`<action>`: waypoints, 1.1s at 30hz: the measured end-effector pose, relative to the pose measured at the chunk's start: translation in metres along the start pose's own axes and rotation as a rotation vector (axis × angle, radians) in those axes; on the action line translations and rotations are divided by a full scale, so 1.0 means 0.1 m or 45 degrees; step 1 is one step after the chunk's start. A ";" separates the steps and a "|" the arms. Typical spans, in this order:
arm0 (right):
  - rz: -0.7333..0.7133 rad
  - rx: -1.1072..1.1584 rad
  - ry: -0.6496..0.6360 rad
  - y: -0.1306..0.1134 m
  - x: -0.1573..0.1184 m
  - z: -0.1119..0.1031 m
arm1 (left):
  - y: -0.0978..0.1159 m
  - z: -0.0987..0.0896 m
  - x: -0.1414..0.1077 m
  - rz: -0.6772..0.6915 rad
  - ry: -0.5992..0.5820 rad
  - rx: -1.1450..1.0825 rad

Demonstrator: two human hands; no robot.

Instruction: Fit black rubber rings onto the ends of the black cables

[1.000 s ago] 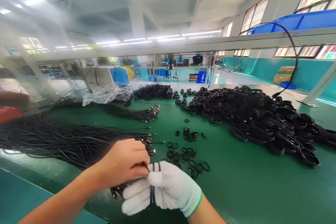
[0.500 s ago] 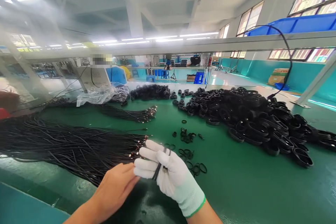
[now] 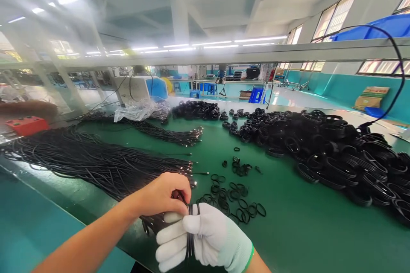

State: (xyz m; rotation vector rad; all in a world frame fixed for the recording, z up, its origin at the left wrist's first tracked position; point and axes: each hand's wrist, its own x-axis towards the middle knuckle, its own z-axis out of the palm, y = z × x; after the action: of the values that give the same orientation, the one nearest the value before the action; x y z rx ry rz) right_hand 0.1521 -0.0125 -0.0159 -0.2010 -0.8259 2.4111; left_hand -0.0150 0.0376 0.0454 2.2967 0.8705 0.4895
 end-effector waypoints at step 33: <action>0.020 -0.049 0.082 0.15 0.08 0.04 | -0.19 0.14 -0.19 -0.217 0.056 -0.446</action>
State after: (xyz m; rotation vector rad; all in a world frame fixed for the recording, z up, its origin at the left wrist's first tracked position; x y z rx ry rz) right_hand 0.1376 -0.0198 -0.0213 -0.2992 -0.8449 2.3916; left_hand -0.0303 0.0298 0.0204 1.8834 0.9133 0.5694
